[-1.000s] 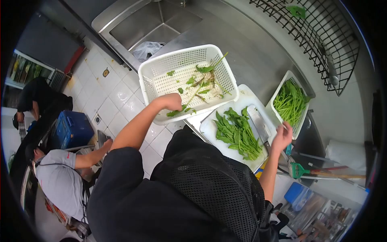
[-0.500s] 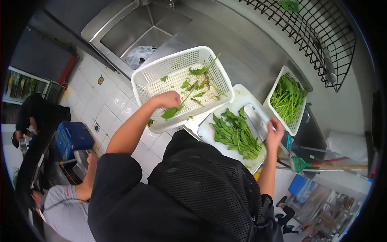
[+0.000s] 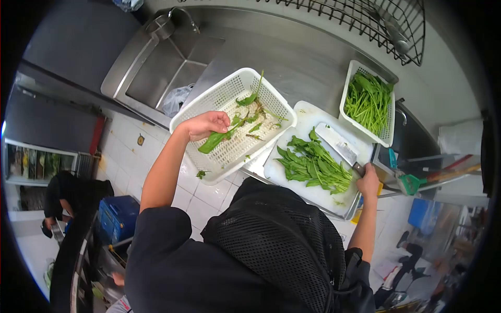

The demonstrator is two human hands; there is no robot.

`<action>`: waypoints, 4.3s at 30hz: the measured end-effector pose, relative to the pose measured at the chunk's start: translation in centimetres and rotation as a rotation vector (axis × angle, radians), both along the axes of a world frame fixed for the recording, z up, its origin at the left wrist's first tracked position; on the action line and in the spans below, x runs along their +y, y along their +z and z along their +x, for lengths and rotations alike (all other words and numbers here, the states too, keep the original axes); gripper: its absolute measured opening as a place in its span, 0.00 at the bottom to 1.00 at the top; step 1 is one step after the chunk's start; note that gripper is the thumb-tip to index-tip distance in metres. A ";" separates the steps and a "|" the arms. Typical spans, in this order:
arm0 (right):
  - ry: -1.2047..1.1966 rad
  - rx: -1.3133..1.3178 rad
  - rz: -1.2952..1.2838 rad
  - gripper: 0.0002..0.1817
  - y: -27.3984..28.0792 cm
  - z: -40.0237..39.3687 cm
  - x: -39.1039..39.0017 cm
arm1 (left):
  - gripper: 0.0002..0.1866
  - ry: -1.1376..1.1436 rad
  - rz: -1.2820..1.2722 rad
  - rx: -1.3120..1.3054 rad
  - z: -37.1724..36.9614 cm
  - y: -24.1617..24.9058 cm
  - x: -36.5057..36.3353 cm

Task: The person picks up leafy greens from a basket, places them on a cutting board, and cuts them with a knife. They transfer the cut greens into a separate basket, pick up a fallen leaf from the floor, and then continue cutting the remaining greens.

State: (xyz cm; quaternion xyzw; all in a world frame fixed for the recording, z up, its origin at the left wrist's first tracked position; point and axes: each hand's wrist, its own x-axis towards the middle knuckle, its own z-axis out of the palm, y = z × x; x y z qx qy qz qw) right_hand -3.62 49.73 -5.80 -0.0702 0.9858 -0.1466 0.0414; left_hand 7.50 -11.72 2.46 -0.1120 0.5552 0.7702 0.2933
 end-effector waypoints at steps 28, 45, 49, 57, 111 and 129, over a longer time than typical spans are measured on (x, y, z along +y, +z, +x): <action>-0.730 0.117 -0.737 0.20 1.4 20.8 1.3 | 0.12 -0.458 -0.869 0.836 -12.2 -8.0 38.1; -0.646 -0.081 -0.601 0.22 1.0 20.9 1.0 | 0.13 -0.430 -0.863 0.895 -12.8 -8.0 37.4; -0.862 0.029 -0.791 0.20 -0.7 21.3 0.2 | 0.12 -0.364 -0.688 0.755 -14.7 -2.6 34.2; -0.708 0.000 -0.742 0.19 0.4 19.4 -0.5 | 0.13 -0.303 -1.088 1.450 -26.3 8.6 37.3; -0.699 -0.093 -0.722 0.22 -2.6 20.2 -1.0 | 0.09 0.110 0.729 0.743 -12.8 14.1 20.8; -0.639 -0.022 -0.678 0.25 -3.8 20.3 -0.9 | 0.26 -0.075 0.317 0.471 -11.8 7.6 34.4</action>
